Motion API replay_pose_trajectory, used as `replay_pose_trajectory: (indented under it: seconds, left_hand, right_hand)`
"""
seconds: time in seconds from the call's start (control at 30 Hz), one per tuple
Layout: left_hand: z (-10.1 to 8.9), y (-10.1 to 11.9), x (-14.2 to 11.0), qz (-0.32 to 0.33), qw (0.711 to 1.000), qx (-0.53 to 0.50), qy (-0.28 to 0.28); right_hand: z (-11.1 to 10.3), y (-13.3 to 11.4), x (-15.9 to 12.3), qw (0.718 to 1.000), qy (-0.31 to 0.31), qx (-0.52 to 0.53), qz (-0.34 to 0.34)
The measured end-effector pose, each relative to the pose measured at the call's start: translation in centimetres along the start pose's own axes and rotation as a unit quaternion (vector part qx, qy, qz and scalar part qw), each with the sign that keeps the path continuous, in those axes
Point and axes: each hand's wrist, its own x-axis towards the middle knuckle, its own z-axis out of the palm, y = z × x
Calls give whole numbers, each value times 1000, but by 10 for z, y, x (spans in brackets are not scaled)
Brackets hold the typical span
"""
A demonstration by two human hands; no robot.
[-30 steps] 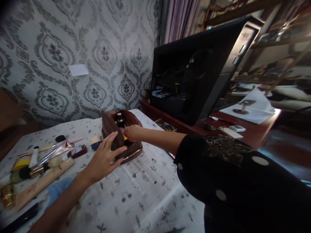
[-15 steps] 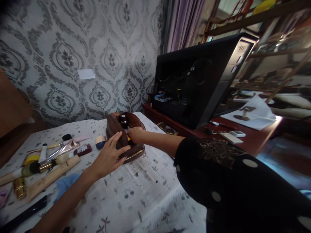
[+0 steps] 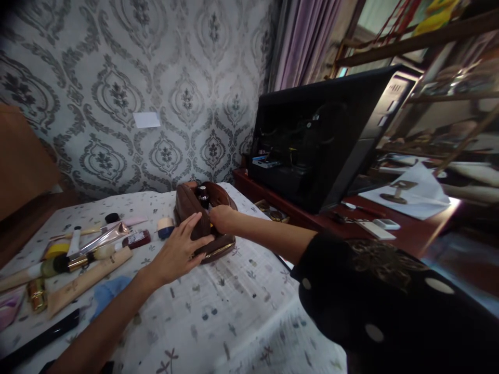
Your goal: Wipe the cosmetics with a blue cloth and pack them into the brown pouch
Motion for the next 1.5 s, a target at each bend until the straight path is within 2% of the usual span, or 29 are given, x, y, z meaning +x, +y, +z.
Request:
replay_pose_trajectory:
  seconds: [0.23,0.37,0.73,0.93,1.17,1.5]
  left_hand:
    - [1,-2,-1,3,1000,-3,-10]
    - [1,-2,0,1,1000,-3,-13]
    - [-4,0,0,-8,999,-8,-34]
    - [-4,-1,0,-6,999,-6,-37]
    - [-4,0,0,-14,999,-7,-38]
    - [-2,-2,-1,-13,999,-12,-33]
  right_hand:
    - [2,7,-27,994,10,-37,-102]
    - [11,8,-31,992,11,-50,-119]
    - [4,6,-34,992,-19,-68,-108]
    - [3,5,-22,995,-45,-47,-79]
    - [10,3,-2,999,-27,-24,-11]
    - [13,-3,-1,999,8,-29,39]
